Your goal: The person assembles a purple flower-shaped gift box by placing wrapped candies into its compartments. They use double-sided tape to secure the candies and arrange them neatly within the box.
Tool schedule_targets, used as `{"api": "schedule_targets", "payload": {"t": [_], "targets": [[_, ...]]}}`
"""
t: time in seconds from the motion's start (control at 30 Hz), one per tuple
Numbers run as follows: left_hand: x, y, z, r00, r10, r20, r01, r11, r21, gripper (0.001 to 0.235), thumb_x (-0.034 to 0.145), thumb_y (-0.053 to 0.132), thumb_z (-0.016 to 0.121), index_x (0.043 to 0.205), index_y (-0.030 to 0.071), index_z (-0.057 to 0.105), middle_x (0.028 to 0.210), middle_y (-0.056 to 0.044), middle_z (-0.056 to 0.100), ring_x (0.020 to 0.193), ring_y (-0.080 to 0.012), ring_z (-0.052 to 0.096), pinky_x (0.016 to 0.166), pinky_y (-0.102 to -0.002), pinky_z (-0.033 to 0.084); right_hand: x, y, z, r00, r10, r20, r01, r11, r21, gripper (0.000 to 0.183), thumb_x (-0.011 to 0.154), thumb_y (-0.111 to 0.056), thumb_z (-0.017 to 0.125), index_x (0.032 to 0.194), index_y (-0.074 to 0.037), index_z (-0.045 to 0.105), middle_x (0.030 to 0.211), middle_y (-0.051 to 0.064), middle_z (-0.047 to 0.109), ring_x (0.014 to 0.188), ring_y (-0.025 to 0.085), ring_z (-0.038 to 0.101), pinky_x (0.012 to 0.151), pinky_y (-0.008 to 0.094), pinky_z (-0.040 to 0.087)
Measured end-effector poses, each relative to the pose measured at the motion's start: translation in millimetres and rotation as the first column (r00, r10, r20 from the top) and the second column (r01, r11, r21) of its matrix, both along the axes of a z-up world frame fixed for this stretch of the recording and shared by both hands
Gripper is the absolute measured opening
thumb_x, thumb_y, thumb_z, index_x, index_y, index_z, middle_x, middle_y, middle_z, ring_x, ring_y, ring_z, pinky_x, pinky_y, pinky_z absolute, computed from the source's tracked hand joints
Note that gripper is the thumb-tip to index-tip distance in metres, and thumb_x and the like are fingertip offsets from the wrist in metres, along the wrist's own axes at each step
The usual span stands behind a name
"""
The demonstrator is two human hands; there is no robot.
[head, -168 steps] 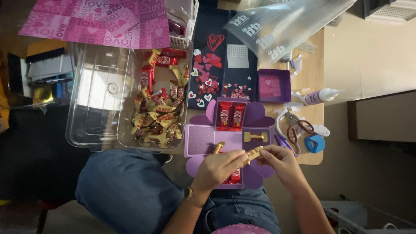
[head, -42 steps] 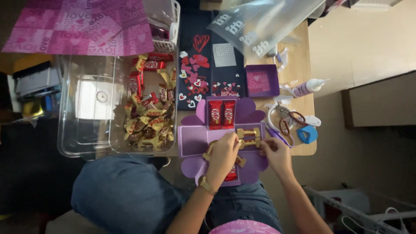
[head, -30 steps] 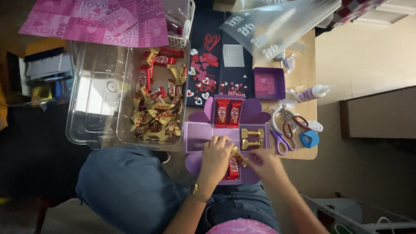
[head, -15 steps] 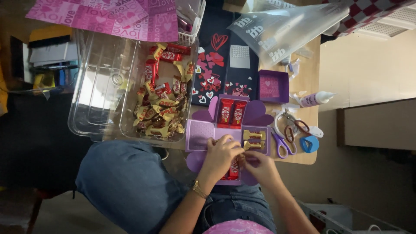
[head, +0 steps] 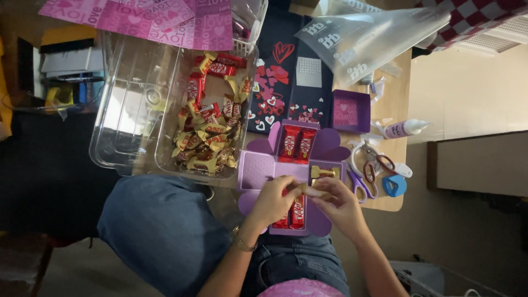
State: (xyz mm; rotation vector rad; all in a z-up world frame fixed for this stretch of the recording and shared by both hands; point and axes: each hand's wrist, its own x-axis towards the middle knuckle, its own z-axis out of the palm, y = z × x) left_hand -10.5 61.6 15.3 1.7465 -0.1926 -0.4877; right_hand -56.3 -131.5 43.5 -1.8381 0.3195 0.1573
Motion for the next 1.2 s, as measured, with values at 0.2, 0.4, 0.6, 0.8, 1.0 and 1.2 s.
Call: {"api": "schedule_targets", "payload": {"t": [0.2,0.4,0.6,0.8,1.0,1.2], "targets": [[5,25,40,0.984,0.017,-0.176,-0.052,0.979,-0.195,0.011,0.096,0.019,0.069,0.094,0.009,0.074,0.081,-0.010,0.073,0.086,-0.0192,0.067,0.087,-0.039,0.051,19,17,23,0.970,0.118,0.213,-0.064,0.967,-0.245,0.026,0.083,-0.004,0.081,0.110,-0.006,0.079,0.101,0.014,0.079,0.091,0.026,0.075,0.080,0.038,0.062],[12,38,62,0.995,0.022,-0.099,-0.037,0.987,-0.155,0.022,0.103,0.027,0.062,0.092,0.012,0.074,0.074,-0.008,0.073,0.077,-0.0172,0.069,0.079,-0.035,0.053,53,42,55,0.874,0.307,0.376,-0.172,0.920,-0.352,0.023,0.084,-0.007,0.081,0.107,-0.012,0.080,0.115,0.012,0.073,0.097,0.030,0.075,0.080,0.040,0.062],[7,45,43,0.982,0.178,-0.061,-0.188,0.953,-0.237,0.023,0.104,0.019,0.058,0.088,0.008,0.072,0.070,-0.006,0.067,0.074,-0.0122,0.061,0.073,-0.031,0.054,67,64,50,0.758,0.331,0.562,-0.073,0.899,-0.431,0.017,0.080,-0.013,0.088,0.095,-0.010,0.078,0.113,0.011,0.073,0.109,0.034,0.072,0.091,0.043,0.058],[7,46,50,0.979,0.188,-0.076,-0.201,0.945,-0.258,0.026,0.103,0.019,0.059,0.082,0.009,0.071,0.063,-0.006,0.066,0.065,-0.0127,0.057,0.064,-0.030,0.050,65,69,53,0.789,0.332,0.517,-0.129,0.912,-0.389,0.011,0.083,-0.008,0.083,0.094,-0.009,0.080,0.105,0.010,0.079,0.107,0.035,0.074,0.092,0.044,0.057],[7,47,47,0.984,0.177,0.004,-0.169,0.946,-0.278,0.028,0.104,0.018,0.059,0.081,0.006,0.070,0.065,-0.011,0.066,0.070,-0.0141,0.059,0.065,-0.033,0.051,63,68,61,0.817,0.297,0.494,-0.132,0.931,-0.340,0.012,0.083,-0.007,0.083,0.095,-0.009,0.081,0.103,0.011,0.080,0.106,0.035,0.075,0.091,0.043,0.058],[6,45,50,0.983,0.181,0.001,-0.172,0.932,-0.318,0.027,0.104,0.015,0.057,0.083,0.005,0.071,0.065,-0.012,0.067,0.067,-0.0170,0.060,0.066,-0.035,0.052,62,71,70,0.822,0.257,0.507,-0.104,0.945,-0.311,0.018,0.081,-0.008,0.086,0.097,-0.006,0.078,0.102,0.013,0.079,0.108,0.036,0.074,0.094,0.045,0.056]]}}
